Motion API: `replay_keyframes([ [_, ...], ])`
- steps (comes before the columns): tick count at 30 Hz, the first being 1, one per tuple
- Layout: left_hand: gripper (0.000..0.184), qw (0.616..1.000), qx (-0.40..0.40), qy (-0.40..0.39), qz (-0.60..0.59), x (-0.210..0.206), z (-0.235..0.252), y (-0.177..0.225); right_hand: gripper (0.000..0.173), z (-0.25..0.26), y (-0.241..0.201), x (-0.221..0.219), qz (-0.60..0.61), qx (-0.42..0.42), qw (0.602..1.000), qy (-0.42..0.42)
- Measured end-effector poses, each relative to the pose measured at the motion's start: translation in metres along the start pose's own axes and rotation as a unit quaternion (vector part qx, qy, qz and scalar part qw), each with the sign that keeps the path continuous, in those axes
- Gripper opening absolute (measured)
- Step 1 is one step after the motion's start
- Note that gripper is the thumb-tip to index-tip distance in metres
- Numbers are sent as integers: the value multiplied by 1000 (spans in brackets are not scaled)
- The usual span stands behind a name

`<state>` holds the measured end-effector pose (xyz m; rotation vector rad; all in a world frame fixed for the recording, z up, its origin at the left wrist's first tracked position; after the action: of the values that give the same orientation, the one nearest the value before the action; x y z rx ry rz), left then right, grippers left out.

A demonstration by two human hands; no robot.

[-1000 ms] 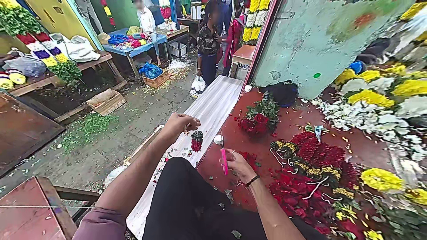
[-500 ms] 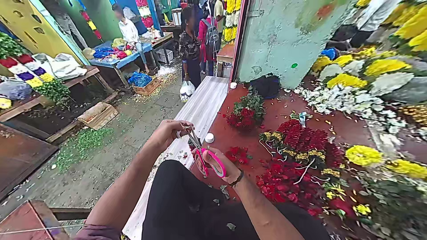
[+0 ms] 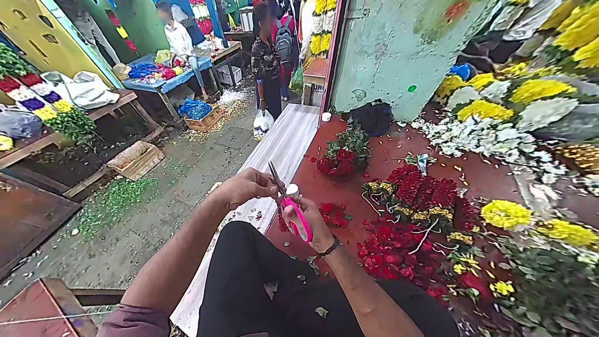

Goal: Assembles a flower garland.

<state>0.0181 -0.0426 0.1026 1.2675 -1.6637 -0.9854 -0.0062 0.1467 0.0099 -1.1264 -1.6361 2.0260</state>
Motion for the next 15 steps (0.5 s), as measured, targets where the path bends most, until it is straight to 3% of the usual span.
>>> replay_keyframes([
  [4, 18, 1000, -7, 27, 8, 7, -2, -1, 56, 7, -4, 17, 34, -27, 999, -14],
  [7, 20, 997, -34, 62, -3, 15, -10, 9, 45, 16, 21, 54, -93, -118, 987, 51],
  [9, 21, 995, -53, 84, -13, 22, -13, 16, 42, 17, 59, 83, -301, -215, 925, 85],
  [11, 22, 992, -62, 104, -22, 28, -15, 18, 45, 10, 97, 94, -470, -332, 815, 62],
  [13, 22, 991, -63, 118, -23, 31, -16, 16, 56, 0, 129, 88, -565, -394, 725, 19],
  [15, 21, 989, -64, 129, -26, 32, -16, 15, 61, -3, 154, 79, -591, -406, 696, -8],
])
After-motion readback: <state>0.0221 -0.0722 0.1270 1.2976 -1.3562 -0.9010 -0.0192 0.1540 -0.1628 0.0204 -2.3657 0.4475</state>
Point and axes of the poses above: each hand's wrist, its own z-axis towards the middle knuckle, its own x-axis out of the back of the hand, y = z × x, the point moved 3 cm from there along z, towards the middle knuckle
